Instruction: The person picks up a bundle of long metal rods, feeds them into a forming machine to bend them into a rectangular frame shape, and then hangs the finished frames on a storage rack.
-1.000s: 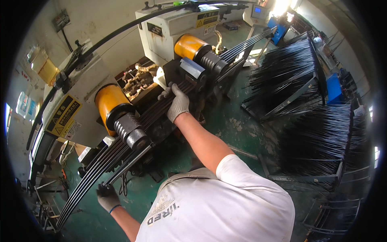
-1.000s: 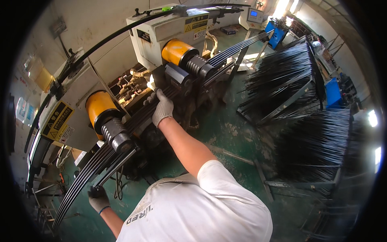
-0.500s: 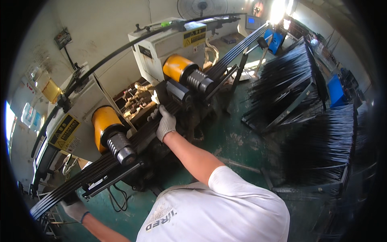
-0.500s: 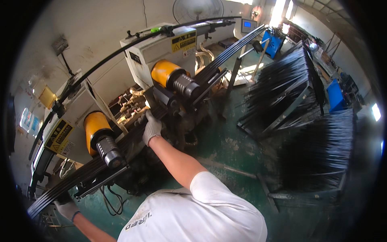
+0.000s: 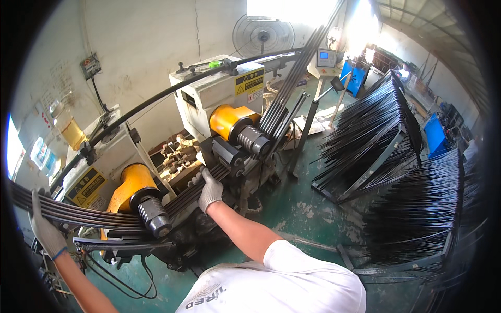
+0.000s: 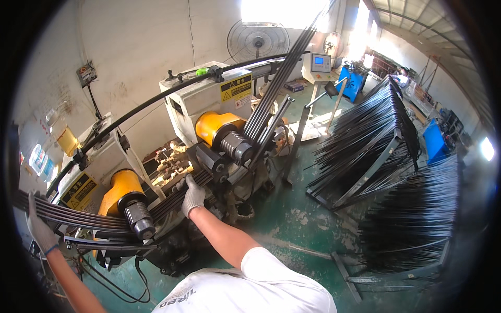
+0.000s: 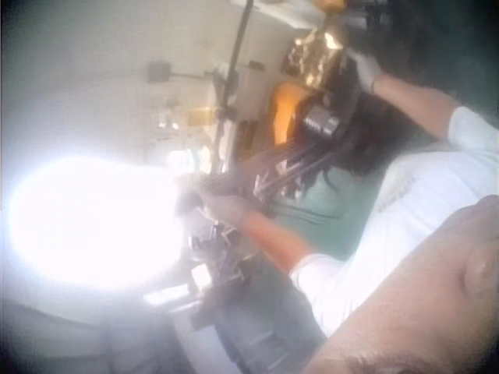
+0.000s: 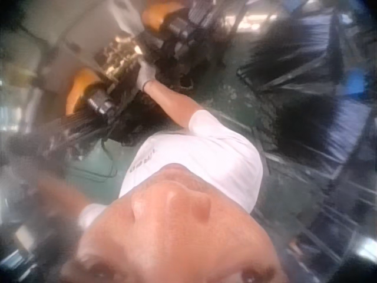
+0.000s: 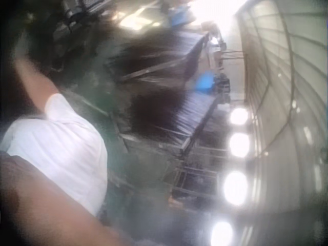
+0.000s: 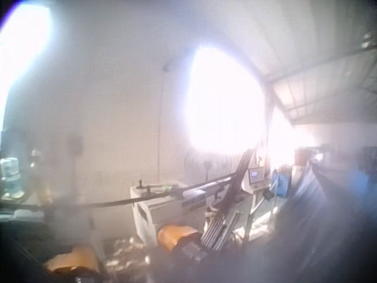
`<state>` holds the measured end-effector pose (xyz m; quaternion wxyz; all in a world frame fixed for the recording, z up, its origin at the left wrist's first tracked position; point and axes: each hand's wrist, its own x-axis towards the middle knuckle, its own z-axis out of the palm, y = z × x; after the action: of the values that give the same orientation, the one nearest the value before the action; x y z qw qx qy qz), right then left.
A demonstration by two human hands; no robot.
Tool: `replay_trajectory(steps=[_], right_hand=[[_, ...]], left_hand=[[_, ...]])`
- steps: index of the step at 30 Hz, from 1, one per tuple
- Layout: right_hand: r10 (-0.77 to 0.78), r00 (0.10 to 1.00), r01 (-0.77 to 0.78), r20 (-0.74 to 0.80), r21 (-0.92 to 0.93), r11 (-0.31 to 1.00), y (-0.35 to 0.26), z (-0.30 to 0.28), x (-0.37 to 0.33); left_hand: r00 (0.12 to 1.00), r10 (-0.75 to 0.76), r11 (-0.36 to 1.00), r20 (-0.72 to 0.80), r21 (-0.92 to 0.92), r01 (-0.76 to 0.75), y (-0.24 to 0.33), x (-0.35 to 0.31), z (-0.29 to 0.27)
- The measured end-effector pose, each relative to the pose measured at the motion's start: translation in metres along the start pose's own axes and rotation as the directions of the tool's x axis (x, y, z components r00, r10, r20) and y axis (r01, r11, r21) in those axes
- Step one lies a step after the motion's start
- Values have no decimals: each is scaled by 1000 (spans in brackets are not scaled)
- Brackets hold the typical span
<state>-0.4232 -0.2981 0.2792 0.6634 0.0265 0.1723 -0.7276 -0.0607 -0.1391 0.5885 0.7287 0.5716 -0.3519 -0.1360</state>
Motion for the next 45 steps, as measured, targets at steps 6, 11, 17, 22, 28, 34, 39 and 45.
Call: replay_trajectory(steps=[6,11,17,22,28,34,39,45], right_hand=[[-7,1000,7,28,-9,1000,6,-3,3],[-36,999,36,6,-4,999,-8,-8,5],[12,999,-12,50,10,1000,2,2,-3],[-8,1000,8,28,-12,1000,2,-1,-1],[-14,999,14,38,-14,1000,4,-7,4],[-41,998,42,43,-31,999,8,-7,6],[-52,999,52,4,-61,997,4,-3,0],[-52,998,52,21,-13,999,0,-8,7]], left_hand=[[972,134,973,192,160,-165,24,1,74],[842,348,895,411,121,-429,30,-43,162],[828,282,878,484,218,-427,47,-49,169],[820,275,877,502,219,-428,40,-49,167],[814,278,887,511,188,-421,36,-46,165],[804,258,908,535,151,-392,38,-37,163],[834,222,940,505,115,-320,50,-34,170],[834,289,938,471,38,-346,61,-26,189]])
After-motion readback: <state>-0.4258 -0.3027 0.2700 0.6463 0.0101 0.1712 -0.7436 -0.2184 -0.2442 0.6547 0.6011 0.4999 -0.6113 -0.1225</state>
